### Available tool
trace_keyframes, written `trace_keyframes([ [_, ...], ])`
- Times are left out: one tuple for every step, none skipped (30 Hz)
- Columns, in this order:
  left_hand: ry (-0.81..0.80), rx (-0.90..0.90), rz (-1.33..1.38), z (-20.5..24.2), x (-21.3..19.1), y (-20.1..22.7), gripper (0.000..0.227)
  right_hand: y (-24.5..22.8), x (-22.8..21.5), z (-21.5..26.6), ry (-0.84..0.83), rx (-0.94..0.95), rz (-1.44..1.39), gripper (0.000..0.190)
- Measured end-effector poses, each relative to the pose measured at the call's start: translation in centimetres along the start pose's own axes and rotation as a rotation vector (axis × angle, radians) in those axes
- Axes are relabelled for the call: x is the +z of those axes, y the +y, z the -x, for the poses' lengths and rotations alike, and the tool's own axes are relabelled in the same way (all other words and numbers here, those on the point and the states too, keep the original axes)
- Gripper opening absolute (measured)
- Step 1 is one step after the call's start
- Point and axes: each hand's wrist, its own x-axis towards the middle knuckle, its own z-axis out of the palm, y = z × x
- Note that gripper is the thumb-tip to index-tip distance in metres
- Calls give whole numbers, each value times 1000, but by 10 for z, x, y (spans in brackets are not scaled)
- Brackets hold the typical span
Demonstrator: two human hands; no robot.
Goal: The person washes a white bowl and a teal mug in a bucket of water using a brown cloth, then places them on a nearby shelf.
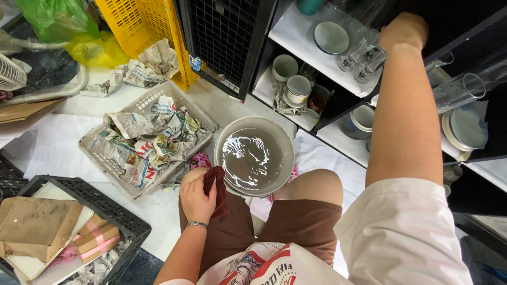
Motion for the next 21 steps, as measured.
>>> trace_keyframes([
  [0, -2, -4, 0, 1, 0, 36, 2, 1, -4, -28, -8, -4, 51],
  [0, -4, -7, 0, 0, 0, 35, 3, 2, -8, -56, -16, -8, 52],
  [1, -4, -10, -1, 0, -1, 35, 5, 4, -11, -79, -1, -11, 50],
  [2, 1, -3, -1, 0, -1, 35, 7, 6, -14, -103, 15, -13, 49],
  [5, 4, 4, -2, -1, 0, 34, 9, 8, -19, -124, 28, -16, 48],
  [9, 7, 11, -3, -1, 1, 34, 11, 12, -23, -68, -26, 42, 52],
  [13, 9, 11, -2, -3, 1, 34, 13, 19, -25, -17, -82, 101, 55],
  [17, 11, 10, -2, -3, 2, 34, 15, 27, -27, 35, -138, 159, 59],
  [22, 13, 8, -2, -4, 2, 34, 18, 33, -30, 36, -116, 104, 56],
  [21, 11, 16, -2, -5, 2, 34, 21, 39, -33, 36, -93, 50, 52],
  [20, 10, 26, -3, -6, 3, 33, 23, 44, -38, 37, -70, -3, 48],
  [18, 8, 35, -4, -6, 3, 33, 24, 48, -41, 51, -68, -9, 49],
  [20, 5, 32, -5, -6, 3, 32, 27, 52, -43, 63, -66, -12, 50],
  [22, 2, 29, -5, -5, 3, 32, 28, 55, -43, 75, -63, -15, 51],
  [21, -1, 27, -5, -5, 2, 32, 31, 58, -40, 101, -44, -34, 50],
  [17, -10, 27, -5, -4, 2, 31, 31, 59, -39, 99, -33, -44, 49],
  [12, -18, 28, -4, -5, 1, 31, 34, 57, -33, 112, -44, -38, 48],
  [7, -26, 29, -4, -4, 1, 30, 37, 53, -27, 112, -45, -32, 48],
  [10, -19, 30, -4, -4, 1, 30, 41, 44, -22, 119, -44, -24, 47],
  [13, -12, 32, -6, -2, 1, 30, 44, 32, -17, 133, -40, -23, 47],
  [15, -11, 31, -4, -1, 2, 30, 44, 20, -10, 142, -46, -26, 46],
])
